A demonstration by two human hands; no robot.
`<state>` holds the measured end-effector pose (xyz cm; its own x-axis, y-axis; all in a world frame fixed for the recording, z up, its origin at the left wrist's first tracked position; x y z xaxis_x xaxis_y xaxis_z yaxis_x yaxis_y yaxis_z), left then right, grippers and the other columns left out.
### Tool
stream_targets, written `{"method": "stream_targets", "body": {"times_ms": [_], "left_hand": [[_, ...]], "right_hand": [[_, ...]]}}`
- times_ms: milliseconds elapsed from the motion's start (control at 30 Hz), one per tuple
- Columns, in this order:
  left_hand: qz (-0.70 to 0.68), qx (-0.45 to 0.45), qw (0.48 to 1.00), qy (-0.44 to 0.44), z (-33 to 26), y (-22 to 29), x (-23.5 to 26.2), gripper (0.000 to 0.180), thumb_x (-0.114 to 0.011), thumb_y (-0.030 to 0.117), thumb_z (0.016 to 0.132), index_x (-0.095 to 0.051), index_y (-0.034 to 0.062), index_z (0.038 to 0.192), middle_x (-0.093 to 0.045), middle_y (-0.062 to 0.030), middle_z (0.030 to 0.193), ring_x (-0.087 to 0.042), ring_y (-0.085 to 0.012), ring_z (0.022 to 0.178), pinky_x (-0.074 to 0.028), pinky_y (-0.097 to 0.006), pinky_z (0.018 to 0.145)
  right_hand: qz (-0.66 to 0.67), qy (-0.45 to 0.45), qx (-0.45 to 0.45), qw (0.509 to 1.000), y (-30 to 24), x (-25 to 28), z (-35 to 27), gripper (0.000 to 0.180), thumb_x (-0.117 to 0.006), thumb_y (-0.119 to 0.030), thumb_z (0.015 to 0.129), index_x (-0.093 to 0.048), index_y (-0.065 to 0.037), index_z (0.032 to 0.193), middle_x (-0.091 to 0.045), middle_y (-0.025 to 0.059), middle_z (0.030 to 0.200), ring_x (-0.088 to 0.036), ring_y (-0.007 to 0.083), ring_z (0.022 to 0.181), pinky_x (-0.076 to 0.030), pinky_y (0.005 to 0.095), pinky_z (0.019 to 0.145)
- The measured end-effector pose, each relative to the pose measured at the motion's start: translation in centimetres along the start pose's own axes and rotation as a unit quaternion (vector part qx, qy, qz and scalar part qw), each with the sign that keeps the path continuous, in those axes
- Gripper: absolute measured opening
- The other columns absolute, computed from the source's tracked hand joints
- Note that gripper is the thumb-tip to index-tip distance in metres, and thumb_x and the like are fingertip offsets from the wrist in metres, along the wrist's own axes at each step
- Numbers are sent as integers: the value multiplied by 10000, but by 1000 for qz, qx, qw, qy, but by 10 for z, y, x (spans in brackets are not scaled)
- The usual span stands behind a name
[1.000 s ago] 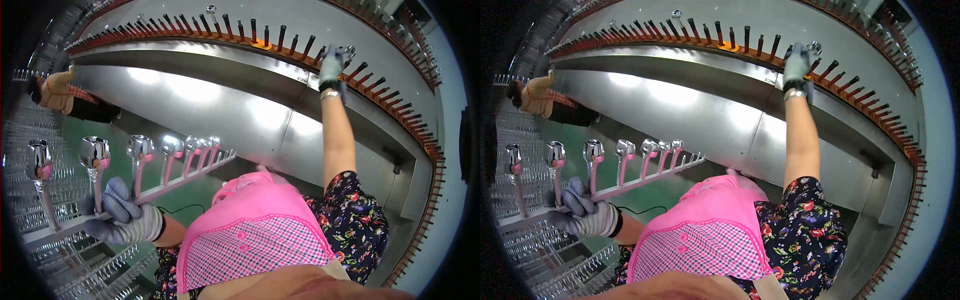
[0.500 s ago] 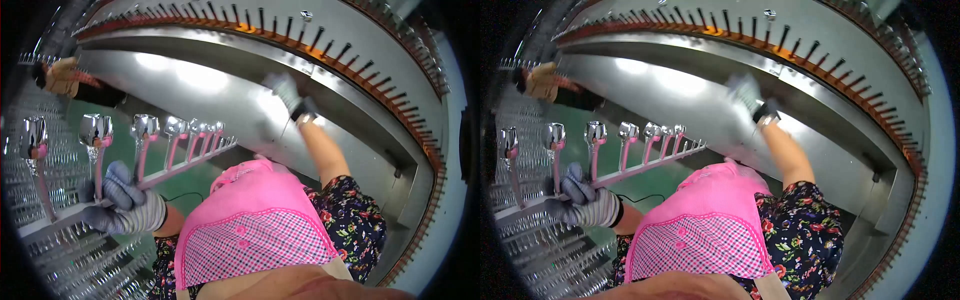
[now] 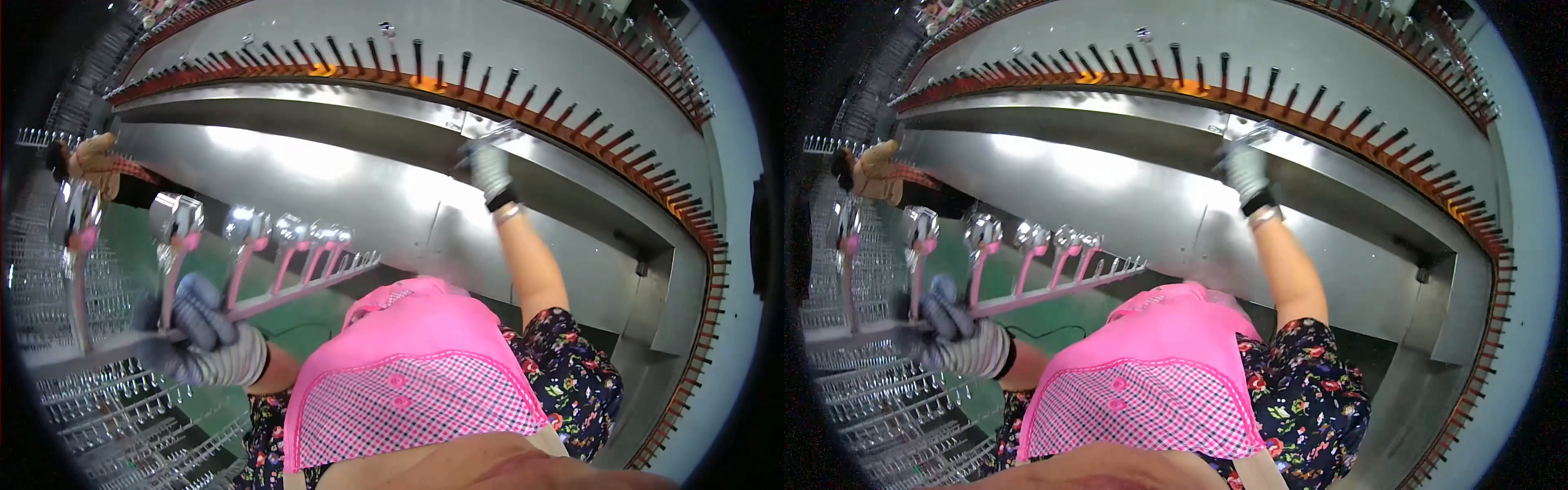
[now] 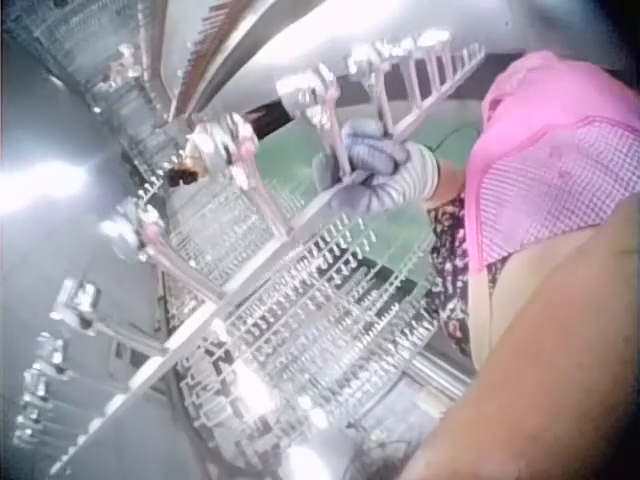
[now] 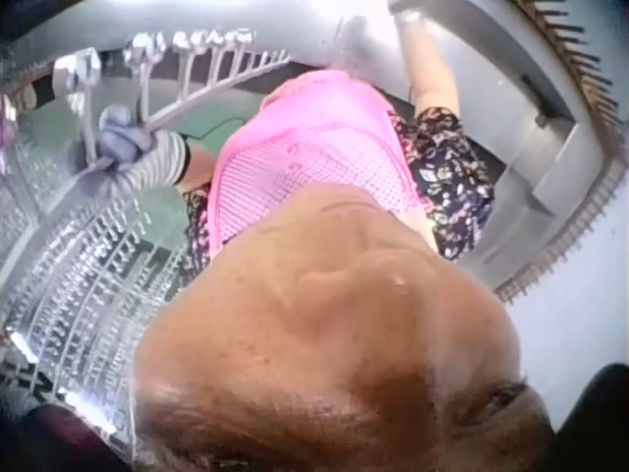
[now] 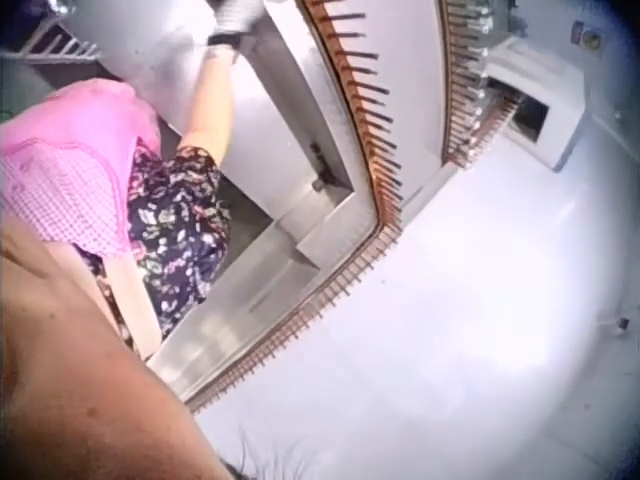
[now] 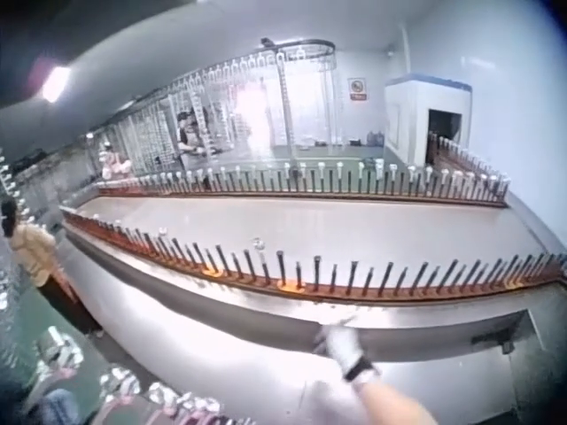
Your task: Hanging chrome-plated parts onto a conveyor rack in a manufacturing facility.
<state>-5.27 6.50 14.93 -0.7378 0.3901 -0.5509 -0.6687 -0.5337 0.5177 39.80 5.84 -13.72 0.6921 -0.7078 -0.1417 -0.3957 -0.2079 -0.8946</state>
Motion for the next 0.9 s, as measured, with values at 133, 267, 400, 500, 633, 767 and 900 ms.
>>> {"method": "stream_targets", "body": {"times_ms": [133, 267, 400, 500, 633, 767, 900], "left_hand": [[134, -25, 973, 187, -19, 15, 43, 428, -461, 395, 898, -575, -10, 979, -538, -123, 581, -523, -169, 459, -432, -209, 352], [26, 14, 999, 44, -19, 2, 26, 464, -458, 403, 895, -542, -25, 1053, -598, -167, 691, -634, -293, 593, -551, -258, 440], [21, -32, 988, 149, -19, -3, 7, 393, -433, 366, 919, -537, -6, 989, -224, 26, 399, -155, -95, 324, -268, -242, 433], [34, -49, 988, 141, -21, -8, 10, 408, -434, 378, 921, -539, -9, 997, -232, 29, 395, -168, -95, 314, -302, -243, 464], [7, -31, 997, 72, -17, 1, 28, 461, -412, 401, 927, -541, -14, 1080, -238, 38, 385, -185, -94, 299, -319, -253, 448], [-19, -35, 999, 36, -17, 8, 40, 461, -398, 421, 929, -551, 4, 1049, -250, 40, 377, -201, -85, 286, -308, -251, 397], [34, -30, 998, 52, -25, 11, 38, 442, -408, 446, 920, -536, 23, 900, -245, 40, 373, -203, -82, 280, -285, -231, 362]], "right_hand": [[165, 283, 366, 871, -143, 117, -8, 230, -528, -260, 863, -530, -44, 783, -554, 49, 577, -524, 119, 479, -425, 250, 416], [-85, 425, 320, 842, -173, 151, -17, 372, -485, -382, 849, -575, -42, 728, -601, 79, 610, -559, 170, 526, -463, 324, 543], [-429, 408, 250, 766, -151, 159, 32, 526, -406, -546, 841, -644, -82, 905, -650, 151, 744, -617, 339, 778, -459, 436, 713], [-419, 389, 200, 796, -155, 149, 29, 522, -402, -544, 846, -623, -88, 971, -643, 181, 817, -595, 381, 813, -449, 458, 729], [-333, 432, 250, 800, -128, 137, 16, 515, -375, -523, 867, -603, -83, 1004, -638, 190, 825, -597, 381, 786, -445, 473, 699], [-438, 442, 171, 764, -121, 117, -10, 520, -376, -523, 876, -601, -79, 1028, -629, 216, 827, -599, 370, 792, -442, 463, 683], [-471, 415, 131, 767, -105, 146, 33, 524, -430, -507, 851, -564, -101, 1153, -626, 195, 994, -584, 371, 932, -440, 436, 796]]}}
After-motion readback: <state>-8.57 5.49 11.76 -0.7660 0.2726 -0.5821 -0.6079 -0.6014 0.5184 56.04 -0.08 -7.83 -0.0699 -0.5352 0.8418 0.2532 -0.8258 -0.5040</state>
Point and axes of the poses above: each hand's wrist, its own z-axis towards the middle knuckle, its own x-axis out of the back of the hand, y = z × x, the point moved 5 cm from there along z, towards the middle knuckle
